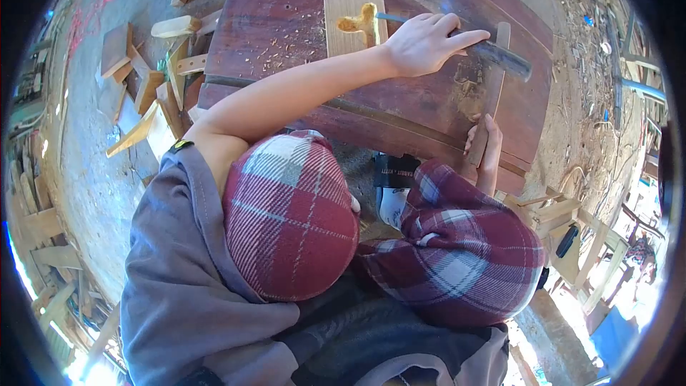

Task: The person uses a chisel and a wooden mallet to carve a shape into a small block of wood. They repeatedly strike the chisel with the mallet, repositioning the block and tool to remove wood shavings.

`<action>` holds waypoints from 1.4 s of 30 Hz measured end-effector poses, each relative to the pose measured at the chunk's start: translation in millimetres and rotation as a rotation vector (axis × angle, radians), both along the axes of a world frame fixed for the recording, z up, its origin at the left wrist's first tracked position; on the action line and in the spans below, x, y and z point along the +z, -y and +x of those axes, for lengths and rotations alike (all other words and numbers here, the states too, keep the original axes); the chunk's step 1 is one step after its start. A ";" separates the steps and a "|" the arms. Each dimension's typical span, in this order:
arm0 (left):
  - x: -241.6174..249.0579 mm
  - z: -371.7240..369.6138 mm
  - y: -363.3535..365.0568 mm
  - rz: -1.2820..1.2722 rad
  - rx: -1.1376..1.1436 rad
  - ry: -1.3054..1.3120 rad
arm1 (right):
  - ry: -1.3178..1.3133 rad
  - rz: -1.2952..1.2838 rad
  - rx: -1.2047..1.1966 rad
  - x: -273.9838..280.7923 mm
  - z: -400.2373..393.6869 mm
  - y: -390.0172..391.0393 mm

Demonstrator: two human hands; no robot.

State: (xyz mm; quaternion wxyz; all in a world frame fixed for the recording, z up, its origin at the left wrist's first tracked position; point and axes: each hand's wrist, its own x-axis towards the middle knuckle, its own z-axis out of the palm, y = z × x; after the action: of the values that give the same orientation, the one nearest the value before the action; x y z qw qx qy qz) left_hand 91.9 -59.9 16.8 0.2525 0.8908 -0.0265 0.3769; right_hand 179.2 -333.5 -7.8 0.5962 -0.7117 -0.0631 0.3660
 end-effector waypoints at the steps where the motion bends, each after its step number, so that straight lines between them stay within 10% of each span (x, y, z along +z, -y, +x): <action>1: -5.3 -1.9 1.1 -0.042 0.011 -0.039 | 0.000 -0.004 0.000 0.8 0.2 -0.3; 42: -35.3 13.9 -1.6 -0.091 0.191 -0.054 | -0.018 0.014 0.070 -1.4 5.0 8.2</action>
State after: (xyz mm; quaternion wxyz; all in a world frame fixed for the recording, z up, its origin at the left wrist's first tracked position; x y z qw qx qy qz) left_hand 105.9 -58.3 -18.5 0.2563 0.8866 0.0823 0.3760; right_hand 184.2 -341.7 -9.2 0.5887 -0.7014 -0.0852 0.3925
